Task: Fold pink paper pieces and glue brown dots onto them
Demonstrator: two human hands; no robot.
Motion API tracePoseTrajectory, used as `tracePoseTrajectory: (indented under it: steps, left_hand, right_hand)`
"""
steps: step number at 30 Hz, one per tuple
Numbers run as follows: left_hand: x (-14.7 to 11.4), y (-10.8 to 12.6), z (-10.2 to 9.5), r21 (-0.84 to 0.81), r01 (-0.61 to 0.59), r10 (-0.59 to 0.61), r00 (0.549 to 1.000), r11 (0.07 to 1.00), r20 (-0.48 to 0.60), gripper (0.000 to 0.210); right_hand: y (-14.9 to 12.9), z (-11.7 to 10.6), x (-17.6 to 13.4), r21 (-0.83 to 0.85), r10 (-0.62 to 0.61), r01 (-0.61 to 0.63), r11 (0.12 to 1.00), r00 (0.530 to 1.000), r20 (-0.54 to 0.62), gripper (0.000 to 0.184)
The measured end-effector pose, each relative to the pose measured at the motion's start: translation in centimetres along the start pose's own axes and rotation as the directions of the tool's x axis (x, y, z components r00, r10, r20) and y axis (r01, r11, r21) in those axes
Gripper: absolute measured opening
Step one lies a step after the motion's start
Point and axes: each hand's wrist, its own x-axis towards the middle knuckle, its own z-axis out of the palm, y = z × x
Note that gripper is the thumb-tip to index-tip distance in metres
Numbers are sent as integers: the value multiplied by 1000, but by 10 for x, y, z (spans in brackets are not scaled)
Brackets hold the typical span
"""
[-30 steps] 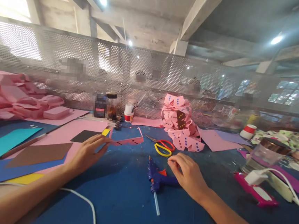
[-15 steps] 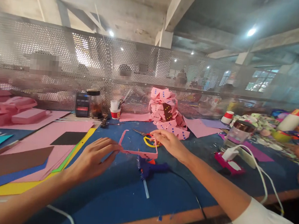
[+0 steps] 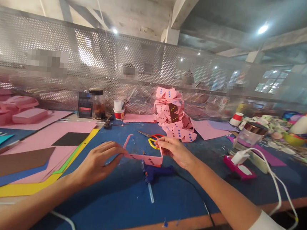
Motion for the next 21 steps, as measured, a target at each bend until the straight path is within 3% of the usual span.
tracePoseTrajectory:
  steps: [9, 14, 21]
  left_hand:
    - [-1, -1, -2, -64, 149, -148, 989, 987, 24, 20]
    - [2, -2, -4, -74, 220, -218, 975, 973, 31, 19]
    - [6, -24, -13, -53, 418, -420, 906, 907, -51, 21]
  right_hand:
    - [2, -3, 1, -92, -41, 34, 995, 996, -79, 31]
    - [2, -3, 1, -177, -97, 84, 981, 993, -64, 30]
    - [10, -5, 7, -367, -197, 140, 920, 973, -122, 33]
